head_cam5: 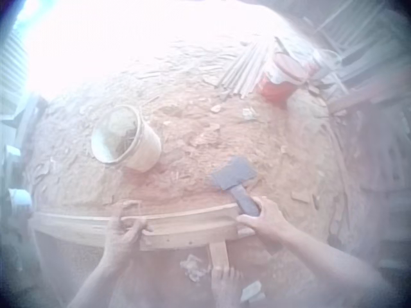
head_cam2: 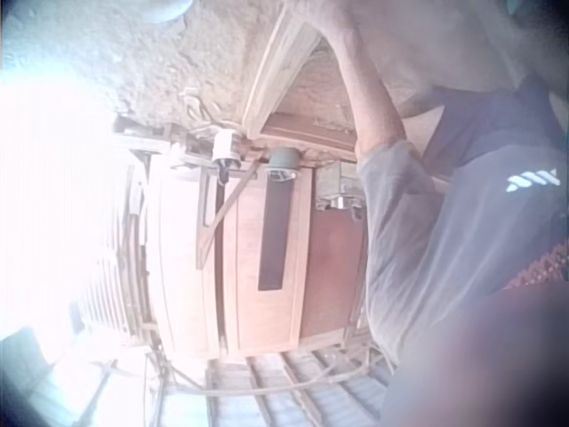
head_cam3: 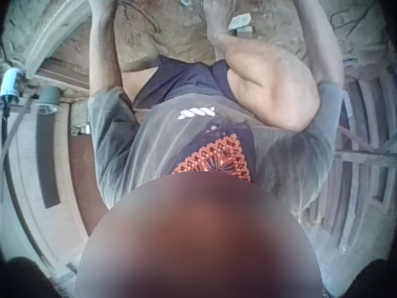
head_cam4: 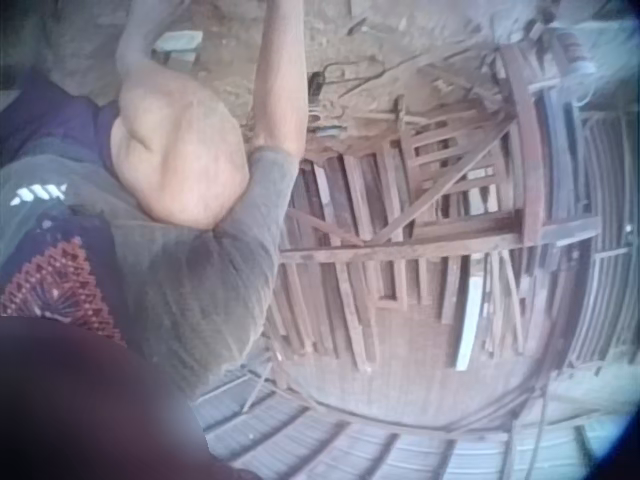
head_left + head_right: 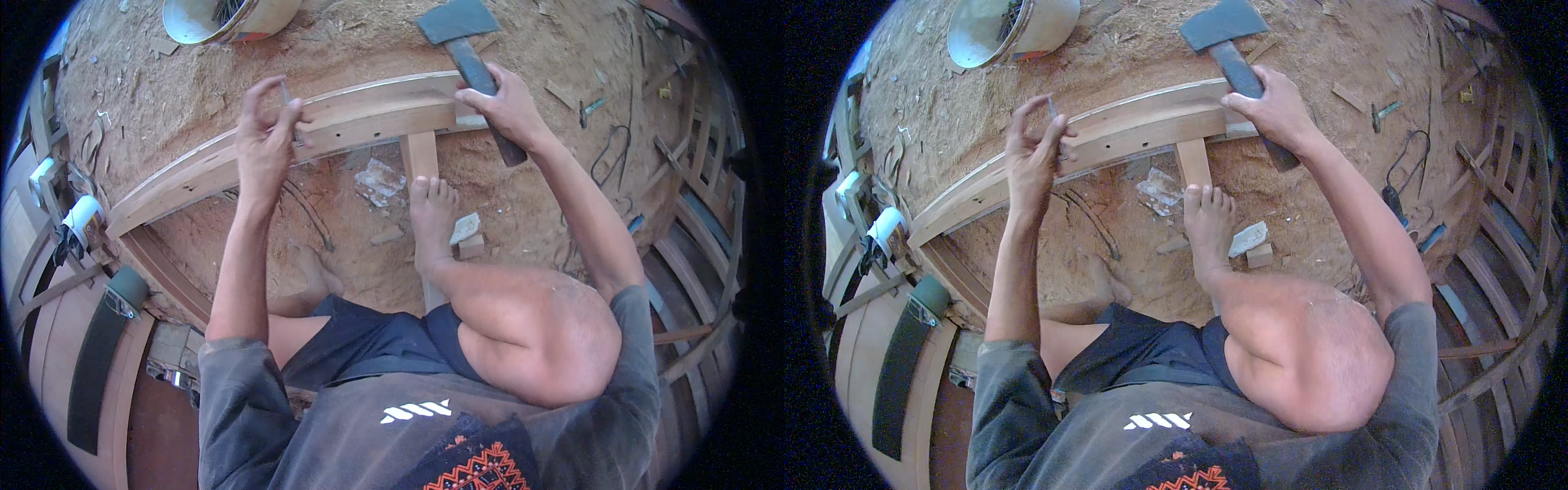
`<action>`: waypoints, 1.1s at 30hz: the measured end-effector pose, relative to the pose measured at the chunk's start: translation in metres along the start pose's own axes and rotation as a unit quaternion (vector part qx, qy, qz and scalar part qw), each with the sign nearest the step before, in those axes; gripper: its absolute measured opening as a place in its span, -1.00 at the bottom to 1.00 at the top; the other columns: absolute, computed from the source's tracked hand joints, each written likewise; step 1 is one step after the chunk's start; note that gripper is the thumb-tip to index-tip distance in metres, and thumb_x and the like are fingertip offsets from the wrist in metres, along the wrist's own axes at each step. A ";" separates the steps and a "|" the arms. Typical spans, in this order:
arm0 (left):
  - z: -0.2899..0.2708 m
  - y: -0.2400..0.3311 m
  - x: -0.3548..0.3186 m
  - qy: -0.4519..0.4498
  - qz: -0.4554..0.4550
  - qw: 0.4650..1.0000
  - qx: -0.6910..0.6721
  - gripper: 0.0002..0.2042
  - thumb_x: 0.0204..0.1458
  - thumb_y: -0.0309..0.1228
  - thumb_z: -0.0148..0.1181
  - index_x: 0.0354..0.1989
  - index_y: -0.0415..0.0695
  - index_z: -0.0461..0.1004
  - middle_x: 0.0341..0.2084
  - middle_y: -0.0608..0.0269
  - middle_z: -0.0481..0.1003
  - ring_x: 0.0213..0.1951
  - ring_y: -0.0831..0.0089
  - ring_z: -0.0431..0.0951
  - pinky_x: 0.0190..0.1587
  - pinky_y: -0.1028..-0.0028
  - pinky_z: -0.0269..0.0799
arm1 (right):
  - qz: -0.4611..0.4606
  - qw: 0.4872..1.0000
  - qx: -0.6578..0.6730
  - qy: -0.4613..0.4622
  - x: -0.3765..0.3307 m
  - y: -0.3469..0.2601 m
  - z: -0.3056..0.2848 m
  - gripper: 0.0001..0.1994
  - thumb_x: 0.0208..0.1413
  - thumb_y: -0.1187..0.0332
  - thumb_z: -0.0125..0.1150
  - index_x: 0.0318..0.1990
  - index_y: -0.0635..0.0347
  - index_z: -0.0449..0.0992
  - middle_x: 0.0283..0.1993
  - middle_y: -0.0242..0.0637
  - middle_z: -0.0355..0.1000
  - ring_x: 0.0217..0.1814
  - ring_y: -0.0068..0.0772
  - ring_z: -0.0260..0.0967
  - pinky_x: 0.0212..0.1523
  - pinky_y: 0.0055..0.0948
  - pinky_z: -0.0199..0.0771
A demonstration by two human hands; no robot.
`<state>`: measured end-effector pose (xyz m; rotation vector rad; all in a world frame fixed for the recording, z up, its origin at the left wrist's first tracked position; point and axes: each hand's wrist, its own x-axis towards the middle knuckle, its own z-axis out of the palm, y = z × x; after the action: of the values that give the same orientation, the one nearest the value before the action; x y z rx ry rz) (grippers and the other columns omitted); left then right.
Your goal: The person assembles a wooden frame by aligning curved and straight planks on the ground. They use a hammer to drive nails into pre-drilled holes, securing the pieces together. The person repeatedly adjusts the frame's position and hammers multiple nails to complete the assembly.
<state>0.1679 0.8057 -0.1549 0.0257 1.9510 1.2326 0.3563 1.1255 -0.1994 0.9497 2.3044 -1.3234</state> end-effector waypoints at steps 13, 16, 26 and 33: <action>0.102 0.003 0.069 -0.175 -0.082 0.981 -0.027 -0.60 0.31 -0.06 0.28 -0.09 -0.23 0.65 -0.28 0.31 0.65 -0.25 0.58 0.59 -0.20 0.50 0.51 | 0.144 0.988 0.035 0.037 -0.049 0.048 -0.016 -0.63 0.10 0.15 0.43 -0.05 0.21 0.62 -0.25 -0.41 0.62 -0.34 -0.63 0.42 -0.26 -0.51 0.45; 0.115 -0.011 0.080 -0.187 -0.066 0.980 -0.019 -0.63 0.33 -0.07 0.27 -0.11 -0.19 0.68 -0.30 0.36 0.64 -0.26 0.62 0.55 -0.13 0.51 0.50 | 0.147 0.983 0.100 0.035 -0.054 0.052 -0.016 -0.53 -0.03 0.07 0.48 -0.11 0.28 0.64 -0.39 -0.35 0.54 -0.37 -0.48 0.44 -0.26 -0.38 0.45; 0.126 -0.032 0.081 -0.176 -0.035 0.979 -0.099 -0.73 0.34 -0.25 0.27 -0.24 -0.23 0.65 -0.39 0.36 0.62 -0.34 0.65 0.58 -0.27 0.56 0.55 | 0.125 0.991 0.038 0.028 -0.050 0.034 -0.020 -0.58 0.02 0.12 0.49 -0.10 0.26 0.64 -0.37 -0.29 0.57 -0.38 -0.46 0.47 -0.26 -0.37 0.47; 0.129 -0.035 0.082 -0.196 -0.010 0.975 -0.101 -0.72 0.36 -0.22 0.24 -0.21 -0.22 0.63 -0.39 0.36 0.62 -0.32 0.63 0.59 -0.20 0.55 0.56 | 0.003 0.996 -0.006 0.089 -0.038 -0.002 -0.031 -0.62 0.08 0.19 0.48 -0.09 0.30 0.62 -0.32 -0.16 0.60 -0.33 -0.31 0.54 -0.20 -0.34 0.53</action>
<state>0.2079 0.9170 -0.2575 0.1346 1.4798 1.2961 0.3843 1.1363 -0.1607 1.1116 2.4333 -1.2681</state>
